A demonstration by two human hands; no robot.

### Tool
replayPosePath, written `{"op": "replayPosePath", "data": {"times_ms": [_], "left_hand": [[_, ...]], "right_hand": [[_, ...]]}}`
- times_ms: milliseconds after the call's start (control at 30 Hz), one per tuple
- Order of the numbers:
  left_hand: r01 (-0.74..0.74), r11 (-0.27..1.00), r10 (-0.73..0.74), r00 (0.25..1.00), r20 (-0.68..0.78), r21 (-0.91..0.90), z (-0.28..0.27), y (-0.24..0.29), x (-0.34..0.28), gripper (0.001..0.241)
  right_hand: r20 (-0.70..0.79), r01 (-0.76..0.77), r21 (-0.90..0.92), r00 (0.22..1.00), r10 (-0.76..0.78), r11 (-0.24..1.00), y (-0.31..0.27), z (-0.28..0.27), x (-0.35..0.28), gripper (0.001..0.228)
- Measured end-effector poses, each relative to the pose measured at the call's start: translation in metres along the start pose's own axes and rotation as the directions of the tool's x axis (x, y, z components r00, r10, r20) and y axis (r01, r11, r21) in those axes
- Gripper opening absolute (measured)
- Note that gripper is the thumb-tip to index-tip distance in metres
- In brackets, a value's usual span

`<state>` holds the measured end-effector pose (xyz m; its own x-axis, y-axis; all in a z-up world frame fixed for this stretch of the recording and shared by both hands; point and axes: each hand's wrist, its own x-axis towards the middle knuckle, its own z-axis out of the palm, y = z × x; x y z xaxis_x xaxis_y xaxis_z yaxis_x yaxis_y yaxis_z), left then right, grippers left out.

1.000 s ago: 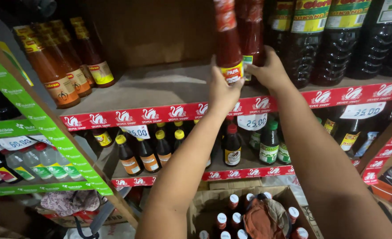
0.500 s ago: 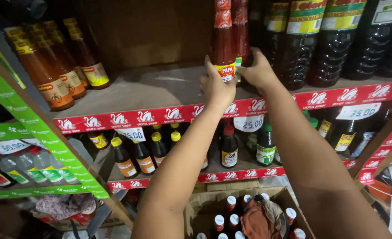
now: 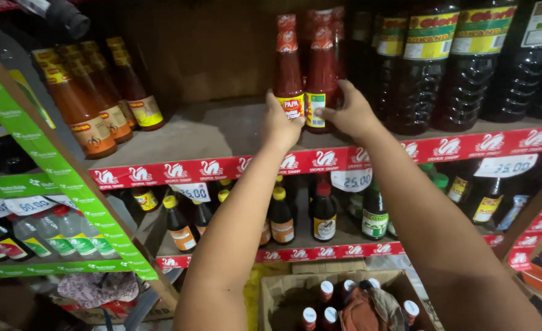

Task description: Stock bottles of ketchup from a cardboard box onto a store shelf, wiping each bottle with a cloth before placement.

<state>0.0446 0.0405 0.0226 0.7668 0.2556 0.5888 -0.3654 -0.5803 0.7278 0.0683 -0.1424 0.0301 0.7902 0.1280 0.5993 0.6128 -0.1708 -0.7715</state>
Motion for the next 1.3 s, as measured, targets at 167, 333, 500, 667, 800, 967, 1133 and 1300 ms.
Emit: {"op": "replayPosePath", "data": {"times_ms": [167,333,500,667,800,967,1133,1300], "left_hand": [[0.041,0.993,-0.046,0.998,0.042,0.112,-0.013,-0.018,0.016,0.099],[0.033,0.988,-0.039,0.998,0.042,0.151,-0.019,-0.029,0.028,0.103],[0.055,0.988,-0.063,0.996,0.058,0.144,-0.022,-0.041,0.041,0.1],[0.0,0.966,-0.026,0.995,0.096,0.26,-0.024,-0.063,0.074,0.088],[0.011,0.949,-0.049,0.992,0.113,0.315,-0.027,-0.071,0.089,0.088],[-0.008,0.955,-0.029,0.993,0.118,0.295,-0.031,-0.086,0.1,0.077],[-0.009,0.961,-0.026,0.992,0.123,0.278,-0.037,-0.092,0.106,0.071],[0.0,0.951,-0.042,0.991,0.127,0.309,-0.044,-0.087,0.11,0.067]], "right_hand": [[-0.078,0.016,-0.359,0.996,-0.047,0.933,-0.009,0.016,0.001,0.086],[-0.072,0.099,-0.457,0.986,-0.148,0.884,0.004,0.025,0.008,0.082],[-0.048,0.128,-0.506,0.983,-0.176,0.853,-0.011,0.038,0.013,0.069],[-0.025,0.0,-0.605,0.999,-0.02,0.796,-0.023,0.046,0.031,0.058],[0.028,0.038,-0.666,0.999,-0.026,0.745,-0.009,0.051,0.05,0.057],[0.037,0.035,-0.698,0.999,-0.014,0.715,0.005,0.06,0.064,0.056],[0.127,0.168,-0.646,0.986,-0.112,0.744,0.014,0.066,0.082,0.054],[0.158,0.093,-0.799,0.986,0.058,0.593,0.027,0.079,0.104,0.049]]}}
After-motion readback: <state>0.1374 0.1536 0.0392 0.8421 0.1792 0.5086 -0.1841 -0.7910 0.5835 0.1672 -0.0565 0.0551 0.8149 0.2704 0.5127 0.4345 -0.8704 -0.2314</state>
